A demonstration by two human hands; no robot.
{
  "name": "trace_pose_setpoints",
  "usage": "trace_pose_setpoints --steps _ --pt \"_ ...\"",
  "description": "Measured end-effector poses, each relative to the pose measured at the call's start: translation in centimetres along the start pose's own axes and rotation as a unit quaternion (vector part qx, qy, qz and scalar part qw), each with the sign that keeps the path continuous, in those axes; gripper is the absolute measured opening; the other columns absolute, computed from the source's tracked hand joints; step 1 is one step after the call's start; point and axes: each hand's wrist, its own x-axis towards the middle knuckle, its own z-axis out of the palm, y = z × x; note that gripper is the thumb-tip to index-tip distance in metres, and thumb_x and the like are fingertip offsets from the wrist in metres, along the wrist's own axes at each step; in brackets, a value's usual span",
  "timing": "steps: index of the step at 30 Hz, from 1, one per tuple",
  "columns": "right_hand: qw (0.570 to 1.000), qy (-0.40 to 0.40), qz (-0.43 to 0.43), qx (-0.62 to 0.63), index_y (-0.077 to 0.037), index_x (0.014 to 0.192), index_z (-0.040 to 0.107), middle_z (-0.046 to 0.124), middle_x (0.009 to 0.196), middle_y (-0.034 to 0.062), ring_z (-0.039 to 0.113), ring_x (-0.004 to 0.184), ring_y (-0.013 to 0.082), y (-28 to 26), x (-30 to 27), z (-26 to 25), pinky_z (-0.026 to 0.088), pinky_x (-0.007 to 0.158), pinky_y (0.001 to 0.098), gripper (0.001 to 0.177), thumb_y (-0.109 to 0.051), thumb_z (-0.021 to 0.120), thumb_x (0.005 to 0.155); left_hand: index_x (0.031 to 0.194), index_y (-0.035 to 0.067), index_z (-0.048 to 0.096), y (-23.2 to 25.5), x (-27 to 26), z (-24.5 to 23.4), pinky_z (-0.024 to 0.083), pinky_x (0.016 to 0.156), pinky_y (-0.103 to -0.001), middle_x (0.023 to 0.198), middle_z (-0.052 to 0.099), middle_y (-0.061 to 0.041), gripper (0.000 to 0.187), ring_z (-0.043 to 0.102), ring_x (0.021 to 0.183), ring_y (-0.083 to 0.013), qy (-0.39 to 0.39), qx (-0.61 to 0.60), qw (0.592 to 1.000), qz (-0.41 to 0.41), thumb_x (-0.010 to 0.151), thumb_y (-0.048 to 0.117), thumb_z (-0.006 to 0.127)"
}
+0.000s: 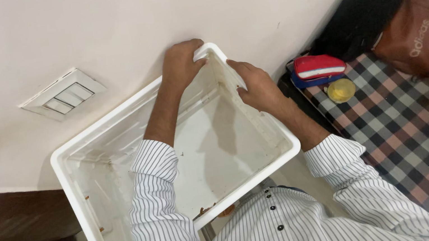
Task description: The person repeatedly picks up white plastic crate lids and frames, then places them onto a stack of crates. The person opens and closes the top crate lid multiple times during the process.
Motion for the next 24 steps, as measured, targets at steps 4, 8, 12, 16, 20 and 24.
trace_pose_setpoints --steps 4,8,12,16,20,24 --pt "1.0 -0.007 0.019 0.011 -0.002 0.149 0.043 0.057 0.138 0.0271 0.061 0.119 0.0433 0.0 0.1 -0.2 0.051 0.1 0.0473 0.073 0.002 0.067 0.08 0.108 0.007 0.074 0.6 0.8 1.0 0.056 0.079 -0.043 0.097 0.075 -0.014 0.039 0.072 0.088 -0.0331 -0.014 -0.018 0.998 -0.053 0.072 0.009 0.088" --pt "1.0 0.004 -0.005 -0.001 0.003 0.149 0.041 0.06 0.132 0.0289 0.06 0.119 0.0455 0.5 0.1 0.2 0.05 0.101 0.0497 0.072 0.003 0.066 0.081 0.104 0.006 0.074 0.3 0.8 1.7 0.057 0.079 -0.041 0.096 0.076 -0.013 0.035 0.073 0.088 -0.0314 0.001 -0.058 0.996 -0.065 0.072 0.002 0.085" --pt "1.0 0.005 -0.027 -0.001 0.005 0.147 0.042 0.06 0.13 0.0308 0.06 0.116 0.0472 0.9 0.1 0.3 0.05 0.098 0.0505 0.073 0.005 0.065 0.078 0.101 0.007 0.074 0.0 0.9 2.0 0.057 0.078 -0.04 0.095 0.077 -0.012 0.033 0.074 0.088 -0.0293 0.019 -0.081 0.994 -0.07 0.07 -0.005 0.08" --pt "0.999 0.013 -0.036 -0.008 0.005 0.145 0.044 0.061 0.129 0.0303 0.061 0.115 0.0473 0.6 0.4 0.2 0.052 0.098 0.0503 0.072 0.007 0.064 0.076 0.1 0.008 0.074 0.1 1.1 2.2 0.057 0.076 -0.041 0.094 0.077 -0.012 0.033 0.074 0.087 -0.0307 0.026 -0.061 0.995 -0.072 0.071 -0.008 0.075" --pt "1.0 -0.004 -0.015 -0.006 0.005 0.146 0.044 0.062 0.127 0.0288 0.062 0.112 0.0466 0.4 0.5 0.0 0.053 0.095 0.0495 0.074 0.007 0.063 0.074 0.101 0.008 0.073 0.5 0.9 2.3 0.056 0.078 -0.042 0.095 0.077 -0.012 0.034 0.073 0.09 -0.0323 0.045 -0.033 0.997 -0.061 0.072 -0.009 0.074" --pt "1.0 -0.01 0.005 -0.008 0.003 0.147 0.046 0.063 0.129 0.0263 0.064 0.114 0.0442 0.3 0.5 -0.2 0.053 0.099 0.0478 0.073 0.005 0.065 0.077 0.106 0.005 0.072 0.4 0.8 1.8 0.056 0.085 -0.041 0.102 0.076 -0.013 0.035 0.073 0.097 -0.0325 0.008 -0.049 0.996 -0.074 0.073 -0.007 0.077"
